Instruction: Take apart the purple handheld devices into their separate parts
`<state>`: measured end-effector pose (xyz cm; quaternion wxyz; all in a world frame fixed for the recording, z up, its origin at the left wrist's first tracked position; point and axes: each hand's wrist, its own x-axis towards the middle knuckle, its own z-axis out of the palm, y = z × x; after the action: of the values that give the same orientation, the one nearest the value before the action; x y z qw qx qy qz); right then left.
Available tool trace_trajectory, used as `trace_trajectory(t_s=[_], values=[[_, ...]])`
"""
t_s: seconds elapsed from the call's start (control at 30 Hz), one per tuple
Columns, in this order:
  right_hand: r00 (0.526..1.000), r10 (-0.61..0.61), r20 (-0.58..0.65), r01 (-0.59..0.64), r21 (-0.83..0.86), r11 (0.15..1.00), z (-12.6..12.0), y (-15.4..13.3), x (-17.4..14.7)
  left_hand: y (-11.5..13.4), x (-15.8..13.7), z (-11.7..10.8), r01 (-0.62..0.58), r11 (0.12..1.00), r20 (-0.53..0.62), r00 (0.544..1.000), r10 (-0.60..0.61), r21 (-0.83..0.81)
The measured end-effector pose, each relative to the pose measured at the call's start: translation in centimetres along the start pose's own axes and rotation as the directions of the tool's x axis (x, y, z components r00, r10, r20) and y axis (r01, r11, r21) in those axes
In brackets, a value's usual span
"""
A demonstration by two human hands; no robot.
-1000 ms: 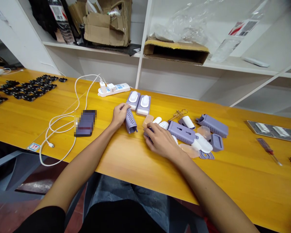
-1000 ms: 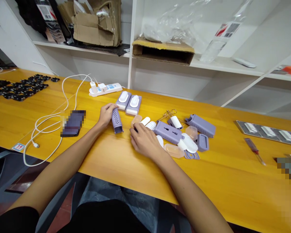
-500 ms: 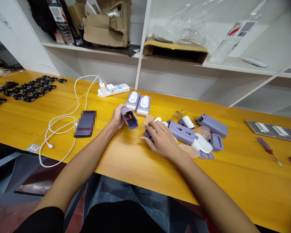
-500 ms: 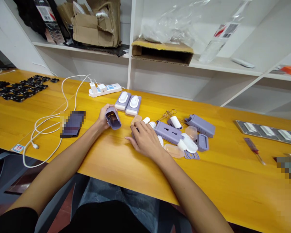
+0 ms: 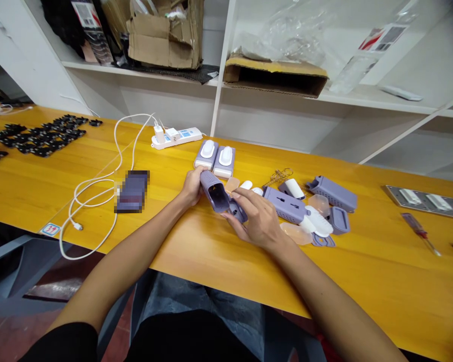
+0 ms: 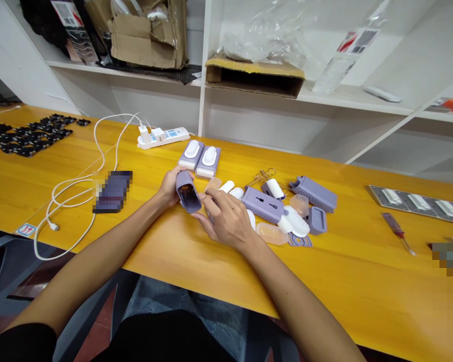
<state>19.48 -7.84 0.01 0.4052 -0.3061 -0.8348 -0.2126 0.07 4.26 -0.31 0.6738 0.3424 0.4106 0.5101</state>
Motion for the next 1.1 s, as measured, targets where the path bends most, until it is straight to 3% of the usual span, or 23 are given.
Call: trace_trajectory(t_s=[0.2, 0.4, 0.57, 0.7, 0.83, 1.1], values=[[0.994, -0.062, 0.090, 0.072, -0.108, 0.992, -0.7, -0.5, 0.4, -0.4, -0.3, 0.3, -0.030, 0.999, -0.015, 0.999, 0.031, 0.017], [0.998, 0.026, 0.055, -0.017, -0.152, 0.988, -0.3, -0.3, 0.0, -0.9, -0.5, 0.7, -0.080, 0.996, -0.046, 0.996, 0.081, 0.034], [0.984, 0.171, -0.043, -0.174, -0.078, 0.982, 0.1, 0.0, -0.3, -0.9, -0.8, 0.8, -0.077, 0.996, 0.078, 0.994, 0.079, -0.034], [0.966, 0.256, -0.046, -0.258, -0.055, 0.965, 0.1, 0.6, -0.7, -0.3, -1.5, 0.7, -0.123, 0.992, 0.202, 0.973, 0.114, 0.033], [0.929, 0.364, -0.070, -0.369, -0.093, 0.925, -0.2, 1.9, -1.1, -0.1, -2.3, 0.9, -0.197, 0.971, 0.238, 0.958, 0.161, 0.137], [0.800, 0.583, -0.142, -0.600, -0.203, 0.774, -1.9, 6.2, -1.6, -1.6, -2.6, 1.1, -0.305, 0.886, 0.301, 0.932, 0.202, 0.350]])
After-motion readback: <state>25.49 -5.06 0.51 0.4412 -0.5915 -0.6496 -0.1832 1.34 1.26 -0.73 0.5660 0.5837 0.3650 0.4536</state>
